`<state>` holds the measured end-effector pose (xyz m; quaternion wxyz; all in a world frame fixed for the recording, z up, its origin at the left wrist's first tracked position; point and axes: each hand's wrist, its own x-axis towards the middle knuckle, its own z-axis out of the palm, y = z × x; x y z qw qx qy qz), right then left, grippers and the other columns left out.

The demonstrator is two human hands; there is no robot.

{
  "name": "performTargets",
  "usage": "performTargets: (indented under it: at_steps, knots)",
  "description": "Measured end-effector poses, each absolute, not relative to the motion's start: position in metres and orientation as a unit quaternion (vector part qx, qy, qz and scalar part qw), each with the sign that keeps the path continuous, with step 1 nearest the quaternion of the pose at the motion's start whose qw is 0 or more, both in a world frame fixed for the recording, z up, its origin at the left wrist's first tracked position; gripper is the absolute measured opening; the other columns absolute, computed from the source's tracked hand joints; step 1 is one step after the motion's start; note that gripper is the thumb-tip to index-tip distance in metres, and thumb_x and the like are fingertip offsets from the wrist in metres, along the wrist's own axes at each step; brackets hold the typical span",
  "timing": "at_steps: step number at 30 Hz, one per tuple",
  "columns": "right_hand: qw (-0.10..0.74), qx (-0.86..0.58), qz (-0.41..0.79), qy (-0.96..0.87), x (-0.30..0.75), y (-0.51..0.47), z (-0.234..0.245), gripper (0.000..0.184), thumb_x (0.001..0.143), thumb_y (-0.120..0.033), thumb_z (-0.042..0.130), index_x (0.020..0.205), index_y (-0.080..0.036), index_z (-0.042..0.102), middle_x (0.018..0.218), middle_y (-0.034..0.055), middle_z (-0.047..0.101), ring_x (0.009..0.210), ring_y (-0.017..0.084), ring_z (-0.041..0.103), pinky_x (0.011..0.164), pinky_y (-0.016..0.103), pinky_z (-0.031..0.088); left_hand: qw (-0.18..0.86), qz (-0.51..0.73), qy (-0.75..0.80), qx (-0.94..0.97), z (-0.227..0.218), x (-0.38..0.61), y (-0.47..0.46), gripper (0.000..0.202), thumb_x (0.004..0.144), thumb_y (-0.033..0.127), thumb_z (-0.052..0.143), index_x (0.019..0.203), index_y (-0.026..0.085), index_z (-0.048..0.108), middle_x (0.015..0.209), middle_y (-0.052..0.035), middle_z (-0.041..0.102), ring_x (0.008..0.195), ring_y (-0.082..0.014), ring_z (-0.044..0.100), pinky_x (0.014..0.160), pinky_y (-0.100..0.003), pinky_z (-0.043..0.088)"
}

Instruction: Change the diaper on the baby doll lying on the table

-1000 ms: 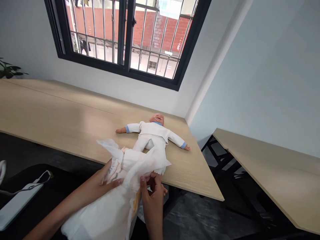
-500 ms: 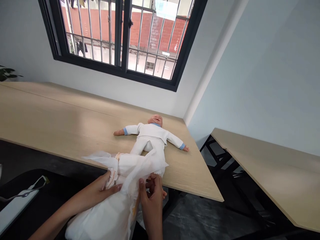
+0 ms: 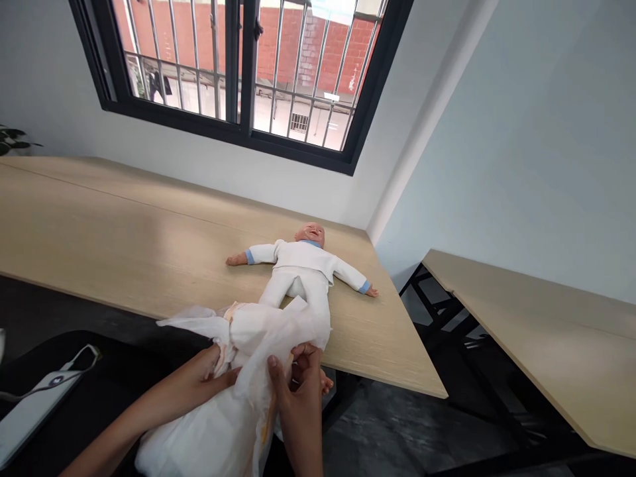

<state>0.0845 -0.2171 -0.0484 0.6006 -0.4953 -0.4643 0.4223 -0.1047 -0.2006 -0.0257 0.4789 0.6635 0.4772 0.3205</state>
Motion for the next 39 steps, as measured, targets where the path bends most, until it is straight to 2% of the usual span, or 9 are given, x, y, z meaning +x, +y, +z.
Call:
performTargets:
  at_steps: [5,8,11,14,20,28,31,39]
  knots:
    - [0.611,-0.452,0.475,-0.444,0.081,-0.221,-0.040,0.049,0.072,-0.043,0.075,0.109,-0.024,0.049,0.109,0.0085,0.067,0.101,0.023,0.064,0.083,0.033,0.053,0.475,0.318,0.478,0.667,-0.022,-0.103,-0.203,0.041,0.079,0.056,0.058,0.094,0.017,0.061,0.086,-0.0048,0.062,0.092,-0.0249,0.056,0.081,-0.033,0.047]
    - [0.593,-0.467,0.497,-0.428,0.088,-0.222,-0.044,0.049,0.069,-0.043,0.076,0.108,-0.021,0.058,0.102,0.0085,0.069,0.093,0.024,0.065,0.076,0.032,0.053,0.474,0.304,0.488,0.668,-0.021,-0.103,-0.204,0.042,0.078,0.057,0.058,0.090,0.016,0.061,0.086,-0.0047,0.062,0.087,-0.0235,0.056,0.077,-0.031,0.047]
    - [0.578,-0.500,0.481,-0.430,0.093,-0.223,-0.050,0.038,0.069,-0.047,0.075,0.091,-0.017,0.068,0.086,0.0079,0.070,0.080,0.023,0.063,0.069,0.031,0.052,0.472,0.294,0.491,0.671,-0.020,-0.103,-0.206,0.042,0.077,0.056,0.059,0.089,0.016,0.060,0.086,-0.0045,0.062,0.085,-0.0225,0.056,0.075,-0.030,0.046]
    - [0.568,-0.527,0.451,-0.443,0.095,-0.224,-0.054,0.035,0.068,-0.049,0.074,0.078,-0.015,0.069,0.077,0.0070,0.068,0.073,0.022,0.061,0.064,0.030,0.050,0.460,0.292,0.493,0.679,-0.018,-0.103,-0.208,0.040,0.078,0.056,0.059,0.086,0.017,0.060,0.085,-0.0037,0.061,0.083,-0.0216,0.055,0.074,-0.029,0.045]
    - [0.549,-0.540,0.445,-0.458,0.098,-0.224,-0.059,0.037,0.068,-0.050,0.074,0.081,-0.016,0.070,0.077,0.0060,0.066,0.074,0.021,0.059,0.066,0.029,0.049,0.433,0.267,0.517,0.688,-0.018,-0.101,-0.209,0.042,0.079,0.059,0.056,0.078,0.017,0.056,0.080,-0.0026,0.057,0.075,-0.0190,0.052,0.067,-0.028,0.043]
    - [0.549,-0.534,0.430,-0.478,0.101,-0.224,-0.063,0.040,0.068,-0.051,0.074,0.084,-0.015,0.069,0.078,0.0062,0.065,0.074,0.021,0.058,0.064,0.029,0.049,0.442,0.277,0.510,0.684,-0.016,-0.103,-0.211,0.041,0.079,0.057,0.058,0.086,0.017,0.060,0.089,-0.0055,0.064,0.085,-0.0239,0.057,0.077,-0.032,0.046]
    - [0.541,-0.544,0.412,-0.491,0.101,-0.226,-0.059,0.038,0.070,-0.051,0.072,0.081,-0.015,0.069,0.077,0.0065,0.064,0.074,0.022,0.057,0.064,0.030,0.048,0.462,0.275,0.500,0.679,-0.012,-0.104,-0.212,0.042,0.080,0.055,0.058,0.095,0.017,0.062,0.098,-0.0071,0.066,0.093,-0.0265,0.059,0.082,-0.033,0.046]
    - [0.542,-0.550,0.405,-0.489,0.097,-0.226,-0.060,0.038,0.070,-0.051,0.071,0.081,-0.014,0.069,0.075,0.0063,0.063,0.071,0.021,0.057,0.062,0.030,0.048,0.491,0.293,0.472,0.671,-0.010,-0.104,-0.213,0.047,0.082,0.054,0.058,0.110,0.017,0.062,0.114,-0.0084,0.066,0.107,-0.0287,0.057,0.094,-0.035,0.043]
